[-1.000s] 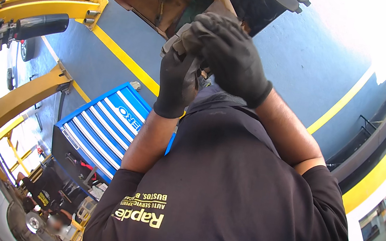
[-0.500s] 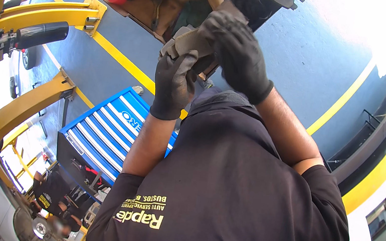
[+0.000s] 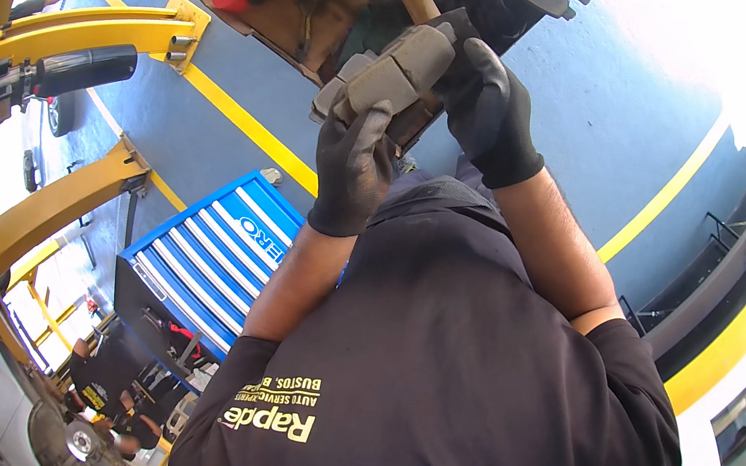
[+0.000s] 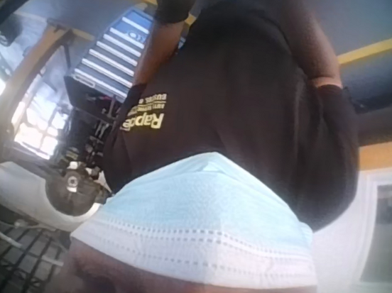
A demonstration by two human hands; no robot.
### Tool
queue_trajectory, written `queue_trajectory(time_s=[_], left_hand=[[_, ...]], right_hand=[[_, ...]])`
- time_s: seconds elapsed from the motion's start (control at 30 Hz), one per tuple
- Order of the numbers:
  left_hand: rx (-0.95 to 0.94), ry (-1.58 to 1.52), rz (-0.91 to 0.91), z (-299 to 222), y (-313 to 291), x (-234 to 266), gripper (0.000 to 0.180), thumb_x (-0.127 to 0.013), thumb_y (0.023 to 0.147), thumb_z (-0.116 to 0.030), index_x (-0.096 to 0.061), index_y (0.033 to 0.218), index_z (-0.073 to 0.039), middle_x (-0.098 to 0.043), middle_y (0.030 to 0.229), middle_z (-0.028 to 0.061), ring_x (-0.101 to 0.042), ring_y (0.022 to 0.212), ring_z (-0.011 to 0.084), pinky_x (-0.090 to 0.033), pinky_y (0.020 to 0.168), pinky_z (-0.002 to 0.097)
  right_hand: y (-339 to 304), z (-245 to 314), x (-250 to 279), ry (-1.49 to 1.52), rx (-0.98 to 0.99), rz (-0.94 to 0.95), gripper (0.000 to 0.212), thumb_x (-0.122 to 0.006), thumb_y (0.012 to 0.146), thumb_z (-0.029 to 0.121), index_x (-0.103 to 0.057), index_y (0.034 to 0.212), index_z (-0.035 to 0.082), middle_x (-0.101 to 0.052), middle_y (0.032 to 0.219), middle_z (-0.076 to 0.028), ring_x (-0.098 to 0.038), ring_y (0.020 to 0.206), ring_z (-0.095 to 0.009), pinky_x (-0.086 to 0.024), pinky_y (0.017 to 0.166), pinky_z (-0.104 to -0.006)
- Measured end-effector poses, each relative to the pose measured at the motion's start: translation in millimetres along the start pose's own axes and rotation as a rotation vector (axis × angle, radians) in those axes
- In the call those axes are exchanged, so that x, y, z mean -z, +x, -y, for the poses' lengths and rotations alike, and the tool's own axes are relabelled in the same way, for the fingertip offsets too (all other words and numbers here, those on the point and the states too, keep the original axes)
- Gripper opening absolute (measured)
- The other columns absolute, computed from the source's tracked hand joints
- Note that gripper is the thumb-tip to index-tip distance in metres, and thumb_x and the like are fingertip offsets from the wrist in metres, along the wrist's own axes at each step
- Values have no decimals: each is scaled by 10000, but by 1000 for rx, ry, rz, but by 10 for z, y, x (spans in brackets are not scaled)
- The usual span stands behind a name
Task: The person cleans brake pads and a brake caliper using a spray can and a cloth. They wipe the brake pads repeatedly, spray the caliper, and wipe it down in an auto repair shop.
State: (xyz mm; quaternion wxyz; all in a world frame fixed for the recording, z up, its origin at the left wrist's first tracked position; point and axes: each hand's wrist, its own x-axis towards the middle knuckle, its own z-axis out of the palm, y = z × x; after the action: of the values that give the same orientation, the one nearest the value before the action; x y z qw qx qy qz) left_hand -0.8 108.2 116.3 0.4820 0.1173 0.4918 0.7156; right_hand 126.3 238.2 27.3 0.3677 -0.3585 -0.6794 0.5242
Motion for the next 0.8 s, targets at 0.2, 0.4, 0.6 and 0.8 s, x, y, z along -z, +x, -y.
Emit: queue_trajectory(time_s=[0.2,0.4,0.6,0.8], left_hand=[[143,300,130,2,-23,124,446,-579,1078,-101,-497,1486,59,-649,1359,200,-724,1223,274,-664,978,415],[207,111,208,-9,-10,94,467,-640,1064,-170,-516,1451,61,-680,1317,186,-736,1206,260,-664,966,399],[195,186,163,26,98,75,461,-695,1033,-161,-488,1389,46,-657,1296,175,-729,1158,239,-658,925,380],[113,373,146,5,100,124,446,-725,999,-149,-509,1338,42,-639,1190,136,-719,1047,201,-659,902,382]], right_hand=[[190,389,94,24,91,2,325,-681,977,-30,-605,1288,-86,-716,1271,-243,-745,1091,-369,-608,985,-394],[320,567,110,-24,252,80,284,-677,998,74,-672,1249,-58,-706,1293,-239,-721,1150,-386,-575,1052,-407],[327,632,138,-522,578,165,355,-667,967,84,-695,1307,-15,-672,1391,-211,-619,1351,-379,-472,1188,-491],[255,772,38,-522,583,280,378,-664,961,115,-690,1322,5,-673,1425,-173,-605,1393,-350,-450,1215,-468]])
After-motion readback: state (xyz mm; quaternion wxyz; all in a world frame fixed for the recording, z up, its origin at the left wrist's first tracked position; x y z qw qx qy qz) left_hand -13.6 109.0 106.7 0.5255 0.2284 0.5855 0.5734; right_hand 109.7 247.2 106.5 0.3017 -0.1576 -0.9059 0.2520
